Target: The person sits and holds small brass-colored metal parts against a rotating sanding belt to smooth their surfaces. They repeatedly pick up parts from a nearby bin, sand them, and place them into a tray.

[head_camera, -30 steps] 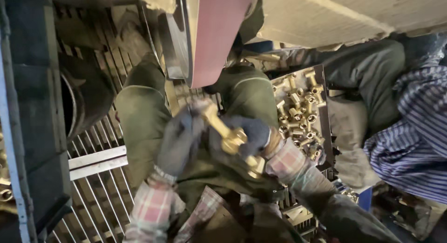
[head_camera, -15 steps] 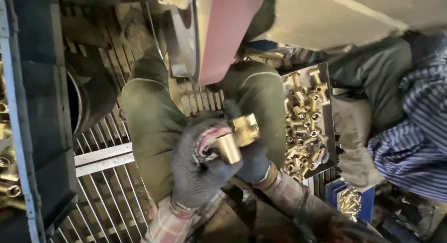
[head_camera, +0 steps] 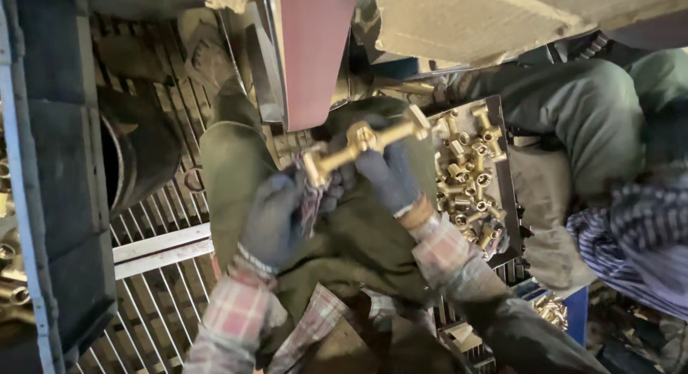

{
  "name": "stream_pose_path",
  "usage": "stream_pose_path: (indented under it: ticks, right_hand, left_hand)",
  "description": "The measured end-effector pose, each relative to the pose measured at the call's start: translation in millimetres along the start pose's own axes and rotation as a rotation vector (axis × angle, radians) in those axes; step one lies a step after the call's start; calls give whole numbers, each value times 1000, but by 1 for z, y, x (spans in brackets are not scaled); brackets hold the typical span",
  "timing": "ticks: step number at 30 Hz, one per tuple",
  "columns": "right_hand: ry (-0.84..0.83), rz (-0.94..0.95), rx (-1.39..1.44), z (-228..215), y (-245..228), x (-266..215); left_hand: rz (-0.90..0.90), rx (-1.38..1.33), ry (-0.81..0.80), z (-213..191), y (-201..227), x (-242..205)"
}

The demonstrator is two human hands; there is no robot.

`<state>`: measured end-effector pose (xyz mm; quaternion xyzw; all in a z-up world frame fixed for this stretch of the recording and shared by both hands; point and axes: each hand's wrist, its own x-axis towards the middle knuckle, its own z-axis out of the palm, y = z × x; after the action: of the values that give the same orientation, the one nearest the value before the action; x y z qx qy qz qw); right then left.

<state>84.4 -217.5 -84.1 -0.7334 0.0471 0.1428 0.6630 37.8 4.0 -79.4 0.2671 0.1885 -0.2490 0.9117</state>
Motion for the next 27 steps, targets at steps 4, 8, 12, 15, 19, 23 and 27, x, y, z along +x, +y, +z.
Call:
stream_pose_path:
  ticks: [4,8,12,15,19,23,27]
  right_hand:
    - [16,199,20,12,-24,48]
    - [47,415,-34,26,-40,81]
    - [77,445,-42,25,-21,64]
    - [153,298,180,29,4,55]
    - [122,11,-591,33,18,50]
    - [99,251,-98,13,-9,17]
    - [-186,225,418,1,-34,-12]
  left_hand:
    - [13,20,49,-16,-7,58]
    - [76,-109,198,-15,-27,82]
    - [57,-5,270,-14,-38,71]
    - [55,-29,346,-14,-30,76]
    - [92,-20,288,-10,-23,78]
    - [63,94,127,-8,-5,45]
    - [70,375,25,2,16,3]
